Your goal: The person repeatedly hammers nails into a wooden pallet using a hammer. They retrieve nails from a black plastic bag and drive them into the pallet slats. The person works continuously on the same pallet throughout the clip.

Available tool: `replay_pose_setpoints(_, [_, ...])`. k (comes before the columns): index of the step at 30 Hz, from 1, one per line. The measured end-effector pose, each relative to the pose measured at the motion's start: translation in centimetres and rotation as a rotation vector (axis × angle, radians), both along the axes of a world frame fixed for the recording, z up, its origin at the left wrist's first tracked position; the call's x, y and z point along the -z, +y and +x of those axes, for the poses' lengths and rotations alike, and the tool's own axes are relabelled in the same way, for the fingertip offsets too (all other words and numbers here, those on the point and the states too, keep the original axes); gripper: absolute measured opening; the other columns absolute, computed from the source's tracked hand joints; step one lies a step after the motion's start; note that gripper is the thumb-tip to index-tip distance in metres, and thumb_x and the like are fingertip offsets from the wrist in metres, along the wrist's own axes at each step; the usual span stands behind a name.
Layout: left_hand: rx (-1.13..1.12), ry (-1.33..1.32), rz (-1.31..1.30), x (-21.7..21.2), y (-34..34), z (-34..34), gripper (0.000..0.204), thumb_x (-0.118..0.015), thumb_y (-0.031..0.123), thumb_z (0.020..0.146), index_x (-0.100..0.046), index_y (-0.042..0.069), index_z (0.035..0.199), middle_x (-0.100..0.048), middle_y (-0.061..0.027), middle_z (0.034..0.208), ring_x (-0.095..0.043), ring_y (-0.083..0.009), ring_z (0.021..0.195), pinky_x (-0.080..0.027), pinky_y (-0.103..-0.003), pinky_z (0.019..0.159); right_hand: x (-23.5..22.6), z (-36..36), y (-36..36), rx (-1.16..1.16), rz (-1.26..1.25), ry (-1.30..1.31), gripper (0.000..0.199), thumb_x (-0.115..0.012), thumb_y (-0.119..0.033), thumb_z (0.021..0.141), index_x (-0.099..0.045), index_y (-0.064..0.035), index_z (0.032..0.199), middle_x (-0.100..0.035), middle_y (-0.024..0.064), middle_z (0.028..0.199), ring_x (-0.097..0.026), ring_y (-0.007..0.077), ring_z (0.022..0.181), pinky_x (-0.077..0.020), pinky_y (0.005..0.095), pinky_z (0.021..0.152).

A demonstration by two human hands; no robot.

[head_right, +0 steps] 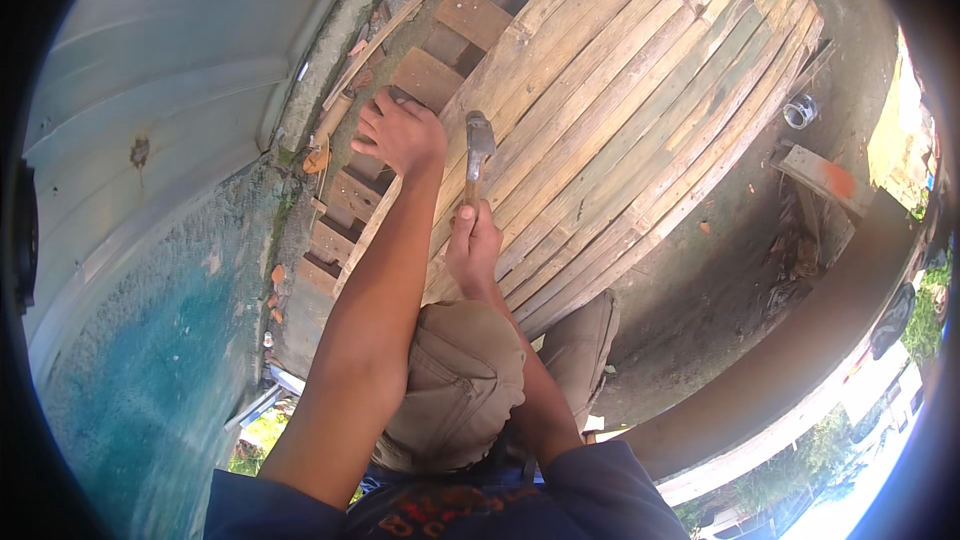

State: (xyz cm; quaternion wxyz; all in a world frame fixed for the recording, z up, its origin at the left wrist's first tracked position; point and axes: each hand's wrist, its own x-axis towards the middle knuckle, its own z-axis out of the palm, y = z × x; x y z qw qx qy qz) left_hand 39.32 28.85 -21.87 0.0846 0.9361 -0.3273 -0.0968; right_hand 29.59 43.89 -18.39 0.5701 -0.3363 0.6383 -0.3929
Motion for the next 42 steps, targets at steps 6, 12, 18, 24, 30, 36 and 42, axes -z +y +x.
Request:
replay_pose_setpoints(6, [-0.017,0.031,-0.006,-0.3,0.3,-0.2,0.043,-0.057,0.019,0.094,-0.052,0.01,0.135,-0.051,-0.0166,0.13,-0.042,-0.0362,0.133,-0.011,-0.068,0.118,-2.3,-3.6,-1.3,-0.148,-0.061,0.142,0.031,-0.061,-0.03,0.105,-0.056,-0.0022,0.092,-0.048,0.0016,0.061,-0.045,0.009,0.055,-0.0404,0.0304,0.05])
replay_pose_setpoints(12, [-0.023,0.04,-0.021,-0.2,0.3,-0.1,0.045,-0.057,0.018,0.093,-0.052,0.007,0.137,-0.051,-0.0177,0.131,-0.042,-0.0357,0.134,-0.01,-0.067,0.12,-4.9,-12.5,-9.0,-0.447,-0.127,0.307,0.03,-0.073,-0.02,0.095,-0.057,-0.0042,0.076,-0.054,0.0084,0.059,-0.05,0.0156,0.05,-0.0434,0.032,0.05])
replay_pose_setpoints(18, [-0.024,0.038,-0.031,-0.3,0.4,-0.2,0.047,-0.058,0.018,0.093,-0.053,0.006,0.138,-0.051,-0.0183,0.132,-0.042,-0.0358,0.134,-0.009,-0.065,0.122,-4.8,-16.7,-20.0,-1.11,-0.467,0.896,0.017,-0.075,-0.019,0.086,-0.065,-0.0061,0.078,-0.065,0.0175,0.069,-0.064,0.0398,0.062,-0.0531,0.0445,0.057])
replay_pose_setpoints(24, [-0.061,0.031,-0.024,-0.5,0.3,-0.3,0.046,-0.059,0.019,0.092,-0.057,0.006,0.136,-0.052,-0.0169,0.133,-0.043,-0.035,0.133,-0.011,-0.063,0.123,-3.7,-15.2,-25.3,-1.369,-0.595,0.798,0.01,-0.074,-0.019,0.085,-0.069,-0.0102,0.085,-0.067,0.0141,0.071,-0.067,0.036,0.066,-0.0544,0.0464,0.06])
replay_pose_setpoints(30, [-0.053,0.023,-0.036,-0.3,0.5,-0.3,0.046,-0.061,0.019,0.09,-0.058,0.007,0.135,-0.054,-0.0154,0.133,-0.043,-0.0332,0.134,-0.012,-0.063,0.123,-3.1,-14.8,-26.8,-1.444,-0.59,0.778,0.017,-0.076,-0.019,0.08,-0.074,-0.0148,0.096,-0.072,0.0093,0.081,-0.07,0.0314,0.071,-0.0576,0.0439,0.063])
replay_pose_setpoints(36, [-0.043,0.004,-0.062,0.0,0.5,-0.2,0.047,-0.061,0.019,0.09,-0.058,0.007,0.135,-0.054,-0.0151,0.133,-0.044,-0.0328,0.134,-0.012,-0.062,0.123,-3.1,-14.7,-27.3,-1.515,-0.668,0.791,0.017,-0.077,-0.02,0.08,-0.073,-0.0147,0.095,-0.073,0.0092,0.082,-0.071,0.0321,0.071,-0.0592,0.0444,0.065])
replay_pose_setpoints(42, [-0.036,-0.005,-0.061,-0.1,0.7,-0.3,0.046,-0.06,0.019,0.091,-0.058,0.007,0.136,-0.053,-0.0153,0.133,-0.044,-0.0333,0.134,-0.012,-0.062,0.123,-3.5,-14.6,-25.7,-1.414,-0.486,1.006,0.02,-0.076,-0.021,0.078,-0.073,-0.0134,0.096,-0.073,0.0123,0.08,-0.072,0.0337,0.072,-0.0595,0.0465,0.067])
